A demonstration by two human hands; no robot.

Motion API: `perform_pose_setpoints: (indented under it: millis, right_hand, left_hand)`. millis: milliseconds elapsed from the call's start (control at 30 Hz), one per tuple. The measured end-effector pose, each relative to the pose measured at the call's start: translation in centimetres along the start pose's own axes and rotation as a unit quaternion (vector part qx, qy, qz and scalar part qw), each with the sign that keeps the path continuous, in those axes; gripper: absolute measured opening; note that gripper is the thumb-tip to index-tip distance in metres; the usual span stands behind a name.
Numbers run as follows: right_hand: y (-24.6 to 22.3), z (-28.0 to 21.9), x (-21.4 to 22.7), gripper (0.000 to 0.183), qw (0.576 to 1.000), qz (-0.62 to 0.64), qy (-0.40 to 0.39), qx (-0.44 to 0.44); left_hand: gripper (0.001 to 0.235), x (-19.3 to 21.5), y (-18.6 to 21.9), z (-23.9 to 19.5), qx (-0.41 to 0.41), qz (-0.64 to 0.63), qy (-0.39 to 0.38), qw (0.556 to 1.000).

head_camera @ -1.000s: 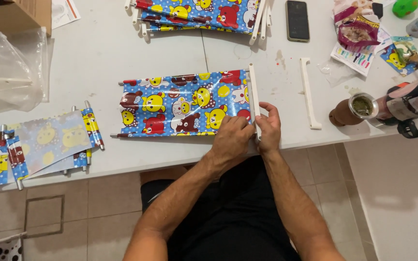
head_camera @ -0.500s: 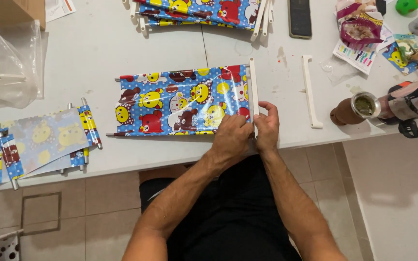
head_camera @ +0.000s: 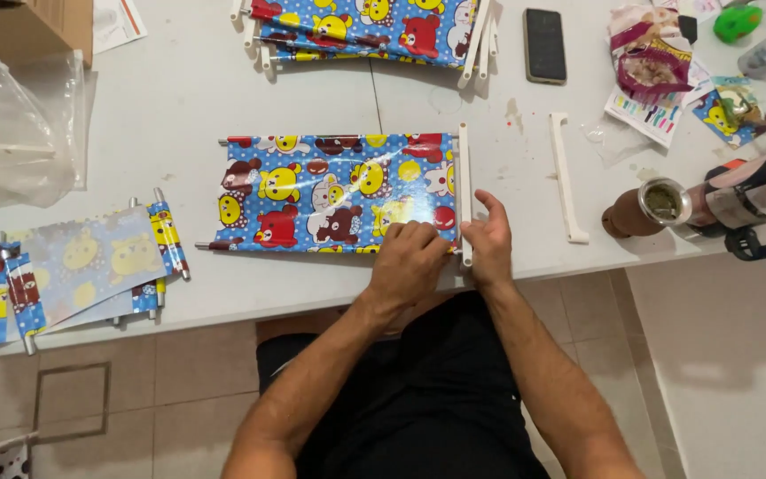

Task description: Assembling fabric shelves for a rack by inserting plastic rods into the side sleeves.

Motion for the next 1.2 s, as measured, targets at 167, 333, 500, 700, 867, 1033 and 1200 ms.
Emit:
perform_pose_setpoints:
  millis: [167, 333, 500, 700, 867, 1033, 1200]
  right_hand:
    - [-1.2, 0.2, -2.1, 0.051, 0.996, 0.066, 0.013, -0.057]
    - [0.7, 0.6, -1.4, 0.037, 0.989, 0.117, 0.051, -0.077]
    - [0.3, 0.8, -1.1, 0.032, 0.992, 0.109, 0.046, -0.050]
    - [1.7, 0.8, -0.7, 0.034, 0.998, 0.061, 0.021, -0.018]
    - [0.1, -0.9, -1.5, 0.038, 0.993, 0.119, 0.015, 0.010]
    - [-2.8, -3.5, -2.9, 0.043, 0.987, 0.155, -0.006, 0.031]
    - [-7.5, -4.1, -5.7, 0.025, 0.984, -0.072, -0.100, 0.126]
  left_hand:
    - [0.017, 0.6, 0.6, -0.1, -0.008, 0.028, 0.032, 0.999]
    - [0.015, 0.7, 1.3, 0.2, -0.025, 0.012, 0.060, 0.998]
    - [0.015, -0.8, 1.1, -0.4, -0.044, 0.005, 0.074, 0.996]
    - [0.013, -0.8, 0.8, -0.7, -0.035, 0.025, 0.066, 0.997]
    - [0.011, 3.2, 2.4, -3.4, 0.058, -0.031, 0.000, 0.998]
    - [0.027, 1.6, -4.8, -9.1, 0.533, -0.344, -0.107, 0.766]
    - [0.028, 9.4, -7.4, -3.2, 0.437, -0.506, 0.120, 0.734]
Point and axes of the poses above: each hand's wrist, its own z-axis towards the middle knuckle, its own x-axis out of the back of the hand, y = z × x, the point moved 10 cm from there along z, towards the middle knuckle, and after that the axes turned 9 degrees about x, right-handed, at the moved point
